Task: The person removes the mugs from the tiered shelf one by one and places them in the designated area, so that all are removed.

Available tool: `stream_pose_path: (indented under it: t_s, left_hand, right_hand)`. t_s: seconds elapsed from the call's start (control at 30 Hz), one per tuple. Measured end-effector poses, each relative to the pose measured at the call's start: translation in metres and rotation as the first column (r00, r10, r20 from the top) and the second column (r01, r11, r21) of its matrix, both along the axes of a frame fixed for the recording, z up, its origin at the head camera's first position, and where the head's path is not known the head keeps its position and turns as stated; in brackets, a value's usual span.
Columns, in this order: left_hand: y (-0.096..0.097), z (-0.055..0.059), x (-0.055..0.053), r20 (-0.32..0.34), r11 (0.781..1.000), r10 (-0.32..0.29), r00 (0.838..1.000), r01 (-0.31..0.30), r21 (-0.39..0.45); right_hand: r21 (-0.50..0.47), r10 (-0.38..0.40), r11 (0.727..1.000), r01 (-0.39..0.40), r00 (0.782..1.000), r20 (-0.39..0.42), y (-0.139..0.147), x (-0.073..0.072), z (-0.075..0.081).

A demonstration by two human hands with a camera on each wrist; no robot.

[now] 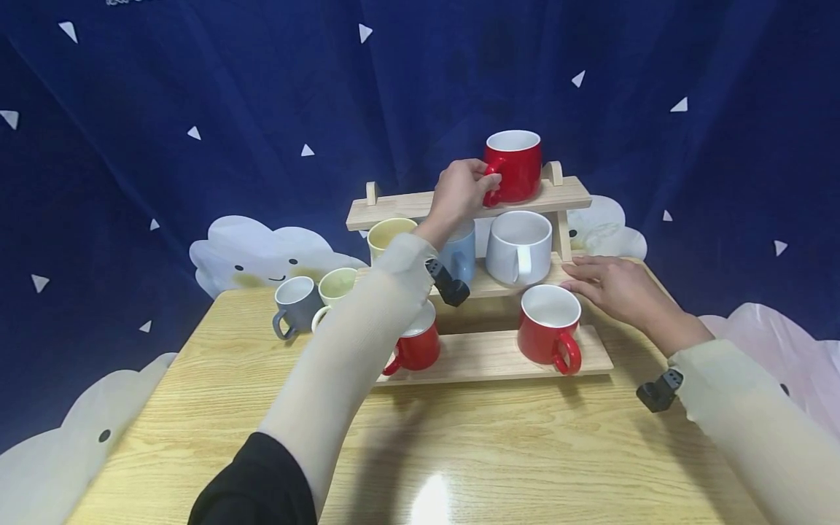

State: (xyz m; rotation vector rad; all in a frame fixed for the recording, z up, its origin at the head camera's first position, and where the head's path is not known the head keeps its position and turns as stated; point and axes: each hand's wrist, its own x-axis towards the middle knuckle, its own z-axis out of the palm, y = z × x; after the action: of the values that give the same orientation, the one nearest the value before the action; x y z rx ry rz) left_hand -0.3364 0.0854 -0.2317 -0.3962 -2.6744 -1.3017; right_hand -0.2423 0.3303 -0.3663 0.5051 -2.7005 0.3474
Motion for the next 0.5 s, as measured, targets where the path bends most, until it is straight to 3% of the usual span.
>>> stream_pose_path:
  t_s: [0.33, 0.5]
  left_hand:
    - [-0.023, 0.006, 0.001, 0.049, 0.999, -0.015, 0.999, 0.013, 0.041]
    - [-0.038, 0.013, 0.002, 0.022, 0.999, -0.035, 0.999, 0.034, 0.04]
  right_hand:
    - [-0.009, 0.011, 1.0, -0.011, 1.0, -0.021, -0.001, -0.002, -0.002]
    - [-0.011, 0.011, 1.0, -0.011, 1.0, -0.021, -0.002, -0.003, -0.002]
